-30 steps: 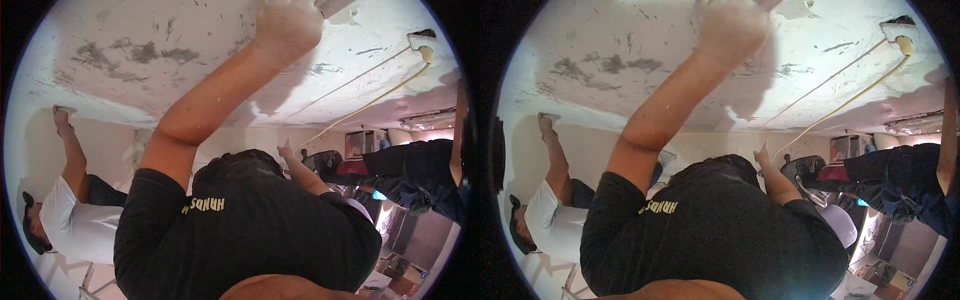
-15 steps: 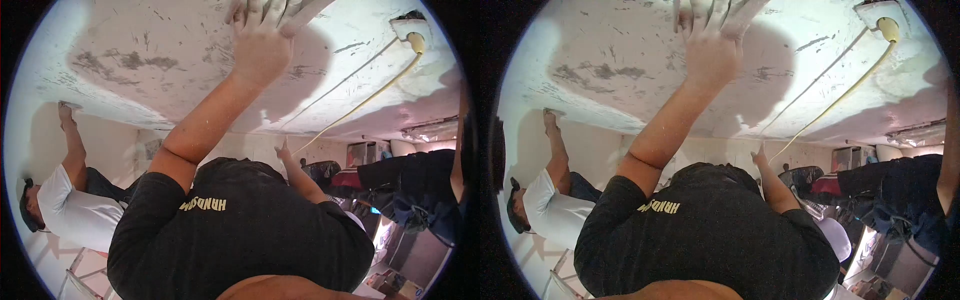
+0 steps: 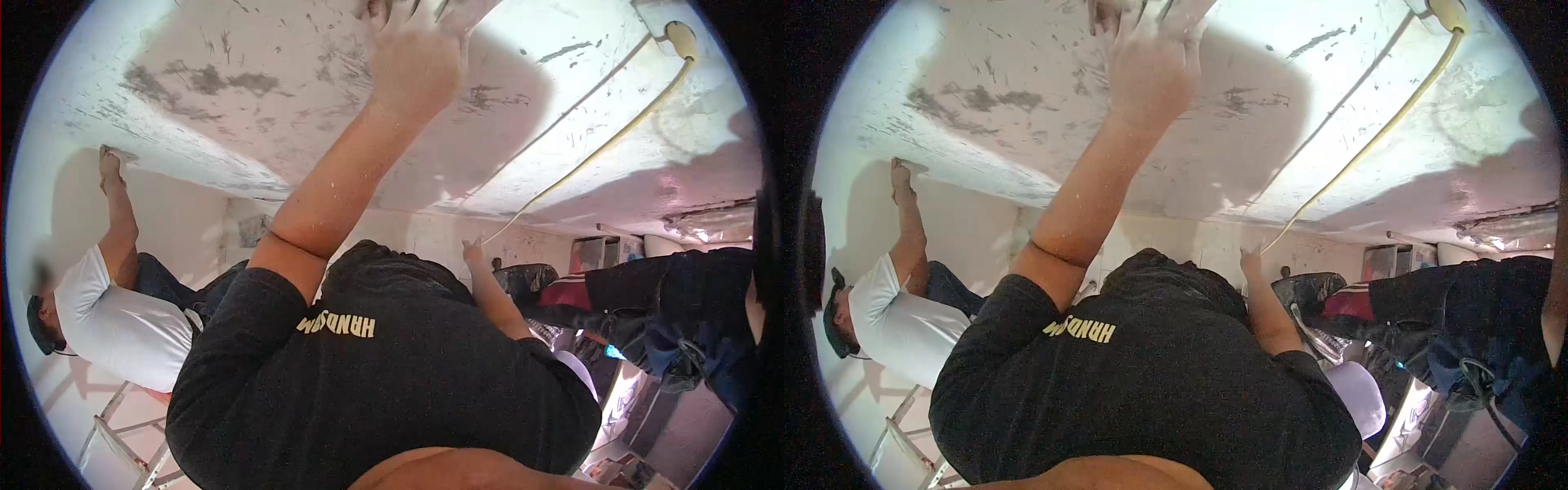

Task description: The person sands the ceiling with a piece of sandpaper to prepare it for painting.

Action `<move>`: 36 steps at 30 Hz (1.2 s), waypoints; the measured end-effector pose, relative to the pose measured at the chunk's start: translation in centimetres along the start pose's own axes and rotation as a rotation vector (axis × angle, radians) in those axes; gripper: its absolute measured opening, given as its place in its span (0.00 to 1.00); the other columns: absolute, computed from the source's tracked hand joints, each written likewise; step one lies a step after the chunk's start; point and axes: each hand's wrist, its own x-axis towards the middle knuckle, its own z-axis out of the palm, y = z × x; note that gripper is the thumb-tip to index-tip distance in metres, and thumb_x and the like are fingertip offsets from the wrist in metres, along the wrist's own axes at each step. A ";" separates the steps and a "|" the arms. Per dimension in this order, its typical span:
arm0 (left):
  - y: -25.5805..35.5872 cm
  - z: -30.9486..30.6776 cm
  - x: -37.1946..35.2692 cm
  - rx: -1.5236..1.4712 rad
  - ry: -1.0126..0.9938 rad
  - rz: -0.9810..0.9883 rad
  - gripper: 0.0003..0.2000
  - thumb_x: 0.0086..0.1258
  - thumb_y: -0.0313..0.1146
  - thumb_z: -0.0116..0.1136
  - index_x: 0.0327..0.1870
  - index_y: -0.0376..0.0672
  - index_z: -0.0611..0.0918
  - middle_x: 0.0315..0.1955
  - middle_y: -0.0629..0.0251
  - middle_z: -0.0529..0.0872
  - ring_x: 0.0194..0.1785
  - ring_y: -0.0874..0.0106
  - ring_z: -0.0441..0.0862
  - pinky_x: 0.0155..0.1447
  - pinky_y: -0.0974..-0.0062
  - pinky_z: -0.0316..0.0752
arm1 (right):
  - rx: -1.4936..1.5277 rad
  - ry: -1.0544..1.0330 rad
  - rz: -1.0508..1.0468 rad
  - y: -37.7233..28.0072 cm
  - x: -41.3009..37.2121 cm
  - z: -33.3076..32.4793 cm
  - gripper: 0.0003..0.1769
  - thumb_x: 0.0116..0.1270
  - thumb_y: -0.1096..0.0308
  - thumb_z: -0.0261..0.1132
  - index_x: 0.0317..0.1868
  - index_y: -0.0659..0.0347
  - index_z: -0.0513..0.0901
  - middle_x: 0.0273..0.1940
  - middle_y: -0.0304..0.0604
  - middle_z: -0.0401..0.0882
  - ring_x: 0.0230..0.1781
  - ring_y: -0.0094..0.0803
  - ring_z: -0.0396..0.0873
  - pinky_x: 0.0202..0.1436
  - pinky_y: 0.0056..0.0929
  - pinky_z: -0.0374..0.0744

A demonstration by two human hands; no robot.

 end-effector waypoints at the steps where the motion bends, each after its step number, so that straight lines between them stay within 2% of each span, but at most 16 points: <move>1: -0.3 1.0 -1.5 -0.002 0.004 0.000 0.28 0.63 0.27 0.49 0.68 0.47 0.68 0.62 0.50 0.71 0.64 0.43 0.66 0.66 0.49 0.59 | -0.030 0.000 -0.012 -0.3 0.1 -0.5 0.30 0.69 0.59 0.55 0.69 0.62 0.63 0.66 0.70 0.55 0.59 0.56 0.70 0.63 0.46 0.69; 3: -1.4 4.4 -6.5 0.007 0.047 -0.026 0.28 0.55 0.29 0.56 0.62 0.56 0.75 0.57 0.59 0.77 0.56 0.49 0.74 0.65 0.51 0.62 | 0.044 0.025 -0.008 0.7 1.0 0.9 0.32 0.68 0.62 0.55 0.70 0.59 0.60 0.60 0.64 0.63 0.54 0.49 0.73 0.61 0.45 0.71; 5: -1.6 6.7 -11.9 0.026 0.010 -0.040 0.28 0.56 0.29 0.55 0.63 0.56 0.75 0.57 0.59 0.77 0.58 0.49 0.72 0.65 0.50 0.62 | 0.242 0.062 0.013 3.2 3.0 4.2 0.34 0.66 0.65 0.56 0.72 0.57 0.57 0.54 0.57 0.71 0.48 0.42 0.76 0.58 0.44 0.73; 7: -1.7 6.3 -12.3 0.043 -0.049 -0.066 0.28 0.57 0.29 0.55 0.63 0.57 0.74 0.57 0.58 0.77 0.60 0.49 0.71 0.65 0.49 0.61 | 0.304 0.064 0.017 2.7 3.1 5.2 0.36 0.66 0.66 0.56 0.73 0.55 0.56 0.51 0.54 0.75 0.46 0.38 0.78 0.57 0.44 0.73; 9: -1.4 4.0 -8.4 0.135 -0.032 0.001 0.26 0.59 0.30 0.55 0.63 0.53 0.74 0.56 0.58 0.77 0.59 0.49 0.71 0.64 0.49 0.61 | 0.408 -0.080 0.098 0.7 1.1 3.0 0.43 0.67 0.66 0.56 0.76 0.48 0.42 0.53 0.50 0.74 0.44 0.38 0.77 0.50 0.43 0.76; 12: -2.3 2.9 -1.8 -0.007 0.101 -0.044 0.27 0.59 0.29 0.54 0.63 0.51 0.74 0.56 0.58 0.78 0.56 0.48 0.73 0.63 0.49 0.62 | 0.559 -0.206 0.306 -7.5 -2.3 -3.7 0.46 0.68 0.64 0.56 0.76 0.43 0.32 0.58 0.50 0.71 0.44 0.39 0.77 0.42 0.37 0.78; 16: -2.6 2.0 0.4 -0.028 0.294 0.052 0.28 0.63 0.26 0.48 0.68 0.49 0.68 0.62 0.48 0.71 0.63 0.42 0.65 0.66 0.49 0.59 | 0.450 -0.056 0.079 -0.9 1.7 2.0 0.50 0.69 0.62 0.56 0.74 0.41 0.24 0.63 0.52 0.67 0.45 0.40 0.76 0.36 0.32 0.78; 18: -2.2 4.2 -6.3 0.060 0.072 -0.051 0.26 0.59 0.29 0.54 0.63 0.51 0.74 0.55 0.58 0.79 0.55 0.48 0.75 0.62 0.51 0.63 | 0.531 -0.092 0.149 -3.1 0.5 -0.2 0.47 0.70 0.63 0.55 0.75 0.39 0.29 0.66 0.50 0.64 0.47 0.40 0.76 0.37 0.32 0.78; 21: -2.6 6.7 -13.3 0.051 -0.038 -0.016 0.26 0.60 0.30 0.54 0.64 0.53 0.74 0.55 0.57 0.79 0.57 0.46 0.74 0.62 0.51 0.63 | 0.627 -0.211 0.340 -8.2 -3.1 -4.5 0.42 0.71 0.63 0.54 0.76 0.37 0.36 0.70 0.47 0.60 0.49 0.41 0.76 0.40 0.31 0.78; 22: -2.3 6.3 -13.4 0.080 -0.102 -0.029 0.26 0.60 0.31 0.54 0.64 0.55 0.74 0.55 0.57 0.79 0.57 0.46 0.74 0.62 0.51 0.63 | 0.496 -0.117 0.105 0.0 1.7 2.1 0.35 0.72 0.64 0.52 0.75 0.39 0.48 0.70 0.45 0.57 0.50 0.41 0.76 0.41 0.30 0.78; 24: -1.4 5.4 -14.4 0.104 -0.190 -0.068 0.26 0.60 0.32 0.54 0.63 0.56 0.74 0.55 0.57 0.79 0.57 0.46 0.74 0.62 0.51 0.63 | 0.572 -0.232 0.252 -2.4 -1.3 -0.9 0.32 0.72 0.63 0.52 0.74 0.41 0.53 0.71 0.45 0.56 0.52 0.42 0.76 0.42 0.33 0.77; 27: -3.0 5.0 -11.9 0.175 -0.205 -0.004 0.26 0.60 0.31 0.54 0.64 0.58 0.74 0.58 0.58 0.78 0.57 0.47 0.73 0.62 0.50 0.63 | 0.593 -0.329 0.364 -7.2 -1.9 -3.8 0.35 0.71 0.58 0.54 0.75 0.41 0.50 0.71 0.45 0.54 0.57 0.44 0.73 0.49 0.42 0.75; 29: -3.8 3.8 -8.1 0.110 0.087 -0.078 0.26 0.60 0.30 0.53 0.63 0.57 0.75 0.60 0.60 0.76 0.59 0.46 0.71 0.63 0.50 0.62 | 0.678 -0.244 0.388 -9.3 -2.3 -4.8 0.43 0.68 0.55 0.57 0.76 0.39 0.41 0.72 0.45 0.54 0.57 0.43 0.72 0.50 0.43 0.74; 30: -4.0 3.0 -5.2 0.088 0.127 -0.061 0.26 0.61 0.30 0.53 0.64 0.57 0.74 0.60 0.59 0.76 0.59 0.46 0.71 0.63 0.49 0.62 | 0.589 -0.185 0.286 -6.6 0.1 -2.1 0.49 0.66 0.54 0.60 0.76 0.38 0.33 0.72 0.44 0.53 0.56 0.42 0.73 0.47 0.38 0.76; 33: -3.4 -0.3 1.8 0.066 0.113 0.018 0.26 0.61 0.30 0.54 0.64 0.55 0.73 0.60 0.57 0.75 0.59 0.44 0.70 0.65 0.47 0.59 | 0.539 -0.266 0.264 -7.5 0.7 -1.8 0.47 0.67 0.58 0.58 0.76 0.39 0.34 0.73 0.44 0.51 0.56 0.41 0.74 0.45 0.35 0.77; 36: -3.9 1.3 -0.2 0.010 0.071 0.023 0.26 0.62 0.30 0.54 0.65 0.54 0.72 0.60 0.55 0.75 0.59 0.43 0.70 0.66 0.46 0.57 | 0.624 -0.398 0.281 -9.1 0.1 -2.5 0.46 0.69 0.60 0.56 0.76 0.39 0.32 0.74 0.46 0.50 0.49 0.38 0.76 0.41 0.31 0.77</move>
